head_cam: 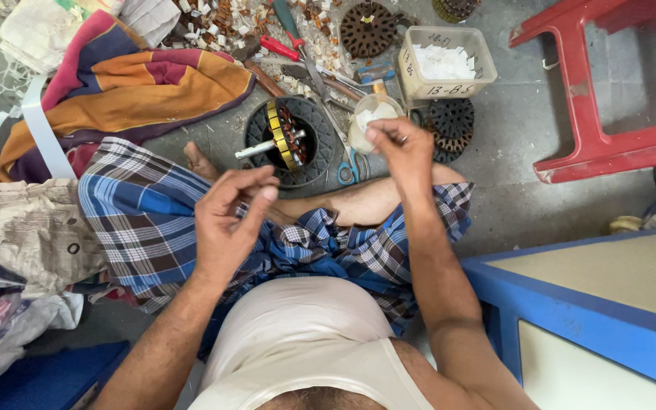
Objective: The person repairs a fan motor by hand, wrapping small pieces of paper around copper wire coils and using a screwdriver to arrange the wires inside the motor casing.
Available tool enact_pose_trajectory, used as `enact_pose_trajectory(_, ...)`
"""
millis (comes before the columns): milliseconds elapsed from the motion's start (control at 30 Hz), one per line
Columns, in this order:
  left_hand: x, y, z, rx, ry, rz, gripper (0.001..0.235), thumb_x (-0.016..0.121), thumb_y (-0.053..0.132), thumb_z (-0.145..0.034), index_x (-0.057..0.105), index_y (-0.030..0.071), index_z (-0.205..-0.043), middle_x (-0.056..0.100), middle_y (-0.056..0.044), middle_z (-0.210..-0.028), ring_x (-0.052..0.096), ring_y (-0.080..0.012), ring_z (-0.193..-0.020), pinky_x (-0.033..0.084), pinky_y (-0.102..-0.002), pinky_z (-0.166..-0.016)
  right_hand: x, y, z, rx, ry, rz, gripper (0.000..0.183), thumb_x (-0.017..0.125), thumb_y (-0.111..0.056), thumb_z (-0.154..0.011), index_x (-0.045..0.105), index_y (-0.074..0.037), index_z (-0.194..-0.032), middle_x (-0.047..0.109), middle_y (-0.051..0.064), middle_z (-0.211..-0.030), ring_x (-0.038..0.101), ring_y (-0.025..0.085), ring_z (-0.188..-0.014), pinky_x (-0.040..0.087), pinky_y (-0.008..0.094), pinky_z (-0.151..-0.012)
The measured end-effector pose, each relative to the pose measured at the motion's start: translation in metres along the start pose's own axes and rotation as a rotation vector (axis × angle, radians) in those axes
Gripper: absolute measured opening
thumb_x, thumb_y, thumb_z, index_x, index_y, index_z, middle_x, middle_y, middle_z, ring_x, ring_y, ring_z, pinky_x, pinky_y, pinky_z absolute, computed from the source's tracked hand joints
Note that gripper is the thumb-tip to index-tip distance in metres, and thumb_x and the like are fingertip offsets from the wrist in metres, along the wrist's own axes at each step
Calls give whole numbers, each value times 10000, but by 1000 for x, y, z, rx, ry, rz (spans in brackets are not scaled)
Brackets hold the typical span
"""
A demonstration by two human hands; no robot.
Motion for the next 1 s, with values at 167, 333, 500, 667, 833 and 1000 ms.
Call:
enact_pose_trajectory(167,26,2,0,-89,-102,-26,327,770,30,-911,697,24,-1230,730,-64,-1061,732,-103,-929,613,-223,-798,47,-46,87,126,-231,-444,146,746,63,-912,743,22,-1052,763,114,-906,725,134,-761,620,250,-691)
enact_pose_trajectory(333,30,-3,2,-117,-150,81,163,751,21,-952,753,14,-1115,728,-55,-1011,747,-95,-903,635,-207,-774,58,-67,110,189,-264,-449,135,729,77,-920,728,21,-1043,763,95,-912,710,128,-764,573,226,-665)
enact_pose_trajectory(500,27,-1,7,-137,-210,-1,112,756,23,-927,768,13,-1038,721,-47,-978,728,-89,-851,634,-205,-724,61,-84,117,-95,-323,-342,125,741,95,-933,720,18,-1029,719,62,-996,691,90,-856,565,207,-725)
enact_pose_trajectory(667,26,-8,11,-213,-228,72,120,772,51,-920,777,1,-1029,744,-57,-902,754,-105,-803,639,-227,-698,60,-80,124,-122,-315,-259,139,756,97,-910,729,6,-1012,724,56,-958,659,70,-815,514,186,-675)
enact_pose_trajectory(833,27,-24,14,-360,-243,290,157,769,59,-912,766,-15,-1050,796,-116,-918,767,-131,-793,665,-261,-727,58,-103,128,-395,-236,20,166,764,82,-880,722,-33,-991,733,71,-940,698,110,-819,537,222,-696)
enact_pose_trajectory(1000,26,-29,14,-448,-231,396,153,763,40,-908,765,-31,-1043,797,-155,-936,780,-161,-800,678,-296,-746,60,-121,130,-540,-230,129,167,793,46,-874,726,-45,-998,756,72,-990,743,151,-878,582,262,-737)
Point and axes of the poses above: each hand's wrist, its own z-axis away from the middle knuckle, its own x-axis out of the palm, y = z × x, the point moved 6 cm from there along -z, towards the middle knuckle
